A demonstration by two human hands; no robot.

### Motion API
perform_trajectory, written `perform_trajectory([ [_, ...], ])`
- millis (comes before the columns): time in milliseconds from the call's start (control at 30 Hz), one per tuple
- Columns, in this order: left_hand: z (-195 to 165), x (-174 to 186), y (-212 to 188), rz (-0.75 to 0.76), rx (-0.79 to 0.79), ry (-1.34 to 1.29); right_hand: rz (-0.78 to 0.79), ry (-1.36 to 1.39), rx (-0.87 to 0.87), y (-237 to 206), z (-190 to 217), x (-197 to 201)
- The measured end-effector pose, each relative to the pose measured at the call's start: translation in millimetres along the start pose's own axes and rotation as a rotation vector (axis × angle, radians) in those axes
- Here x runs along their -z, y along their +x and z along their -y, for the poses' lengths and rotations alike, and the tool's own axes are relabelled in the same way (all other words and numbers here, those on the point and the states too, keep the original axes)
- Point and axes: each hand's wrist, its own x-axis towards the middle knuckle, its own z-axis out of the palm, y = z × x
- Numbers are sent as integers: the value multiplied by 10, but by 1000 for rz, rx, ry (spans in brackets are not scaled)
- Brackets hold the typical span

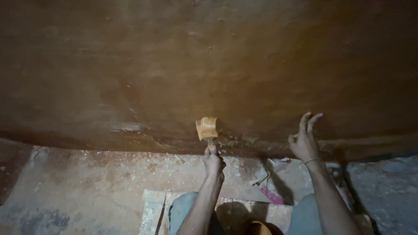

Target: The person applies a brown coating to a wall using a brush. They hold the wall with one hand and brush the surface with the other, moving the brush in horizontal strokes across the lower section of the wall.

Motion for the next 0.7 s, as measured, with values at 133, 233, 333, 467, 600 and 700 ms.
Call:
perform_trajectory([
  [133, -159, -9, 7, -201, -106, -109, 34, -21, -27, -27, 15, 69],
  [233, -296, 7, 18, -148, -458, 1, 30, -17, 1, -53, 25, 99],
  [333, -299, -14, -24, 49, -996, 587, 14, 18, 31, -59, 47, 102],
  [467, 30, -131, -271, 401, -787, 619, 27, -3, 22, -41, 60, 92],
  [600, 231, -141, -432, 689, -552, 635, -67, -5, 120, -54, 48, 57],
  [700, 186, -176, -405, 541, -560, 558, -121, -96, 167, -45, 18, 43],
])
